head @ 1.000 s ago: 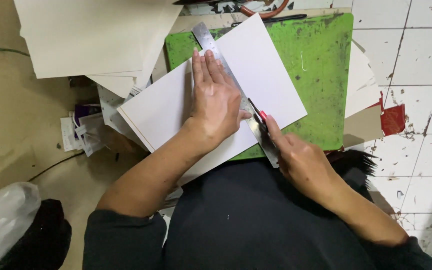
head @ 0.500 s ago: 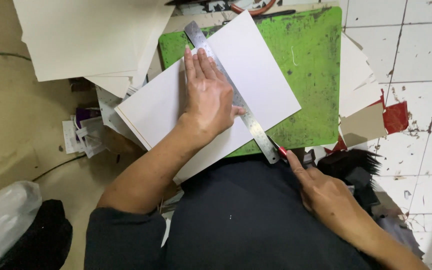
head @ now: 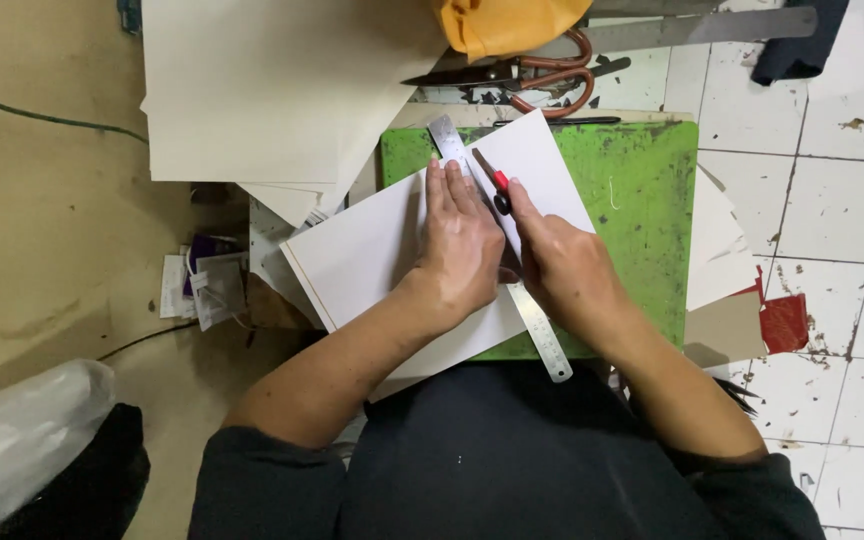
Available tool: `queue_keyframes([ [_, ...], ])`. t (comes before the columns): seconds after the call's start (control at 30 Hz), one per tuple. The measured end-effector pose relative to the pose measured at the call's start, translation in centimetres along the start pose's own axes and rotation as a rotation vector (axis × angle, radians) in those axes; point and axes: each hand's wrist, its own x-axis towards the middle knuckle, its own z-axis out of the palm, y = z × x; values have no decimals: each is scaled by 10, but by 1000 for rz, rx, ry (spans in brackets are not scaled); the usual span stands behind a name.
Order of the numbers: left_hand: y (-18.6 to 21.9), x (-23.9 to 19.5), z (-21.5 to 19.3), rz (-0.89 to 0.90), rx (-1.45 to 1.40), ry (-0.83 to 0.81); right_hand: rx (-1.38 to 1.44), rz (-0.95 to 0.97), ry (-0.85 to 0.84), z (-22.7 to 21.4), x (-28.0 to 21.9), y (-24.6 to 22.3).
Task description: Cutting and folding white material sheets using a metal ruler and utility knife on a cutting mat.
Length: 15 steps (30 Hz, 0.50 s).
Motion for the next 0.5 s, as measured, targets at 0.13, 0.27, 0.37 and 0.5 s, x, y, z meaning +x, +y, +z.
queue_keyframes([
  [0.13,1,0,2,-4,18,18,-10,5,-45,8,10,4],
  [0.27,0,0,0,2,-10,10,-7,-1,-76,6,16,2],
  [0.37,-1,0,-2,6,-22,5,-5,-10,-102,7,18,4],
  [0.5,0,-2,-7,-10,-19,14,-31,-30,-119,-1,23,0],
])
